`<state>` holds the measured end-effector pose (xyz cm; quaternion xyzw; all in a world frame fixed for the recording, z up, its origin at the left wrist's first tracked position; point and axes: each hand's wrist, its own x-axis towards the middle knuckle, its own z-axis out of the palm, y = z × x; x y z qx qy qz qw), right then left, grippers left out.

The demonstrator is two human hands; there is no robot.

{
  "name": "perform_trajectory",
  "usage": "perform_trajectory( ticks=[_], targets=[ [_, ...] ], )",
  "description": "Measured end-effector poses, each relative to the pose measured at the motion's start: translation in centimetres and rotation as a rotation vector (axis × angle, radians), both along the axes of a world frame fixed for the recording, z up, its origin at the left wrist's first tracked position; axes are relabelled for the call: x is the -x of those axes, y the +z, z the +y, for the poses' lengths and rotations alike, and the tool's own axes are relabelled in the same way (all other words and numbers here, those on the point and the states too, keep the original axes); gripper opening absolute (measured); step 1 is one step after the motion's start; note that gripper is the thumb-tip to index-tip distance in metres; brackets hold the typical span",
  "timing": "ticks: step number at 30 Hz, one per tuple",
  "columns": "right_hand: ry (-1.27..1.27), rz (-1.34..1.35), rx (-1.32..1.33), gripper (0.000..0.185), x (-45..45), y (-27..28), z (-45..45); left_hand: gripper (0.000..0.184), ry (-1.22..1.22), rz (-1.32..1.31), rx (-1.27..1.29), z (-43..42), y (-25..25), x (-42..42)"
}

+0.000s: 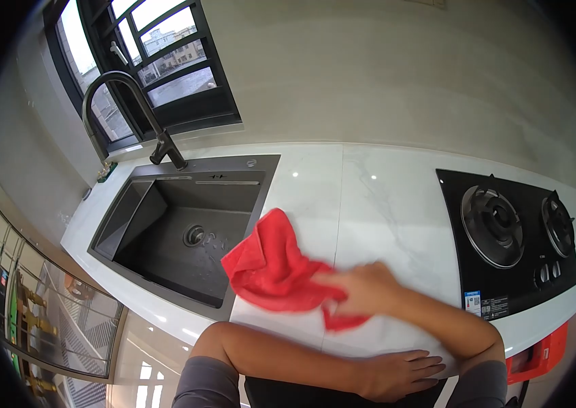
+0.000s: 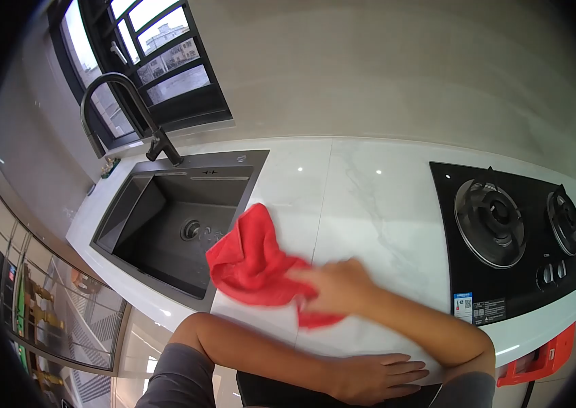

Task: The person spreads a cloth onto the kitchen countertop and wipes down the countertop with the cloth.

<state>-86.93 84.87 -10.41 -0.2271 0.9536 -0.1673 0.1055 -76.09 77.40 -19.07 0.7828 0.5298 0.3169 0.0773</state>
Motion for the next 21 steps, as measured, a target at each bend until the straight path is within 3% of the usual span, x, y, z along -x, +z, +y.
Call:
perform_trajectory(
  ticks=[3,6,10,12,14,16,17,18,20,21],
  targets=[
    [-0.427,0.255,-0.05,0.058,5.1,-1.4,6.2,0.058,0.004,0.025,-0.055,0.1,-0.1,0.4],
    [-0.812,0.429,-0.268,0.054,8.0,-2.4,13.1,0.055,-0.002,0.162,-0.155,0.1,1.1,1.4],
    [-1.063,0.328,-0.242,0.054,8.5,-3.1,16.6,0.056,-0.011,0.164,-0.128,-0.1,1.2,1.0],
    [-0.937,0.266,-0.21,0.057,8.1,-2.7,14.3,0.056,-0.011,0.17,-0.112,-0.1,1.3,1.1],
    [-0.676,0.345,-0.001,0.048,6.0,-2.1,9.6,0.055,-0.027,0.157,-0.115,-0.1,1.5,1.3],
    [-0.471,0.196,0.131,0.053,4.1,-1.9,5.0,0.054,-0.023,0.168,-0.117,-0.1,1.1,1.1],
    [-0.327,0.118,0.148,0.063,2.9,-1.6,3.0,0.053,-0.023,0.169,-0.113,-0.1,0.9,1.1],
    [0.005,0.117,0.17,0.069,0.6,-2.6,0.5,0.053,-0.028,0.173,-0.11,0.0,0.7,1.2],
    [0.245,-0.074,0.026,0.071,-0.9,-0.2,-1.6,0.051,-0.036,0.154,-0.079,0.0,0.7,1.1],
    [0.242,-0.072,0.028,0.071,-0.8,0.3,-1.7,0.051,-0.038,0.155,-0.077,0.0,0.9,1.1]
  ],
)
